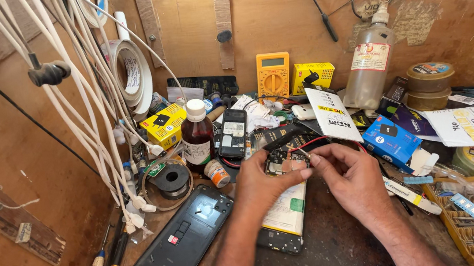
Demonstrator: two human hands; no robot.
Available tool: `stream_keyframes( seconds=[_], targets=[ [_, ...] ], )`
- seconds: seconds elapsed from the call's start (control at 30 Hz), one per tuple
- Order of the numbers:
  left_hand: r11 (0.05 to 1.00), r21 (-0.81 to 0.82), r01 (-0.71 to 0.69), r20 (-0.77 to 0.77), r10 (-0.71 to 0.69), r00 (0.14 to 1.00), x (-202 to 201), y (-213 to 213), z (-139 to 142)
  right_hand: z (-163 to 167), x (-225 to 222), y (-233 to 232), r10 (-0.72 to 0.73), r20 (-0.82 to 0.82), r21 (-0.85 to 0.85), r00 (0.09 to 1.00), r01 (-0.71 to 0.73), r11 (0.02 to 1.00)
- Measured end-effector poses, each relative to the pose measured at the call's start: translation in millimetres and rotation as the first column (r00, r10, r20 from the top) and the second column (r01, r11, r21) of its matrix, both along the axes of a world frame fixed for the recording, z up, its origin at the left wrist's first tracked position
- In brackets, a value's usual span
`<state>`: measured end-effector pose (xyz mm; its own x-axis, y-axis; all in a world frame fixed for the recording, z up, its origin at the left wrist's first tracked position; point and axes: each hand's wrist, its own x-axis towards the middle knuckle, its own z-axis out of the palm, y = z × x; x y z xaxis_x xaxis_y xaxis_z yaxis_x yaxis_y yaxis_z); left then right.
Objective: The person uses a multimeter probe to test points on a disassembled smartphone's motherboard. They hold the phone steady with one hand while probing various components with the other.
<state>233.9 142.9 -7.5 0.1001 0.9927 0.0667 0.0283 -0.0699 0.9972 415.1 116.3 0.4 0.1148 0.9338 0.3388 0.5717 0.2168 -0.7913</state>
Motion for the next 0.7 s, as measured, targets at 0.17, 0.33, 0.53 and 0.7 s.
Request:
stream_keyframes(
  seconds=[0.17, 0.33, 0.53, 0.7],
  targets=[
    [0.995, 0.069, -0.066, -0.085, 0.072, 0.994, 3, 7, -7, -1, -1, 0, -0.009, 0.073, 0.055, 0.997, 0.005, 0.998],
    [0.999, 0.034, -0.009, 0.088, 0.006, 0.996, 4, 12, -15, 1, 0, -1, -0.083, 0.125, 0.008, 0.989, 0.083, 0.997],
    [0.964, -0.249, 0.098, 0.269, -0.029, 0.963, -8, 11, -11, 3, 2, 2, -0.214, 0.162, 0.024, 0.963, 0.213, 0.977],
    [0.959, -0.192, 0.207, 0.41, -0.113, 0.905, -16, 16, -16, 0, 3, 3, -0.23, 0.135, 0.048, 0.964, 0.225, 0.973]
  ],
)
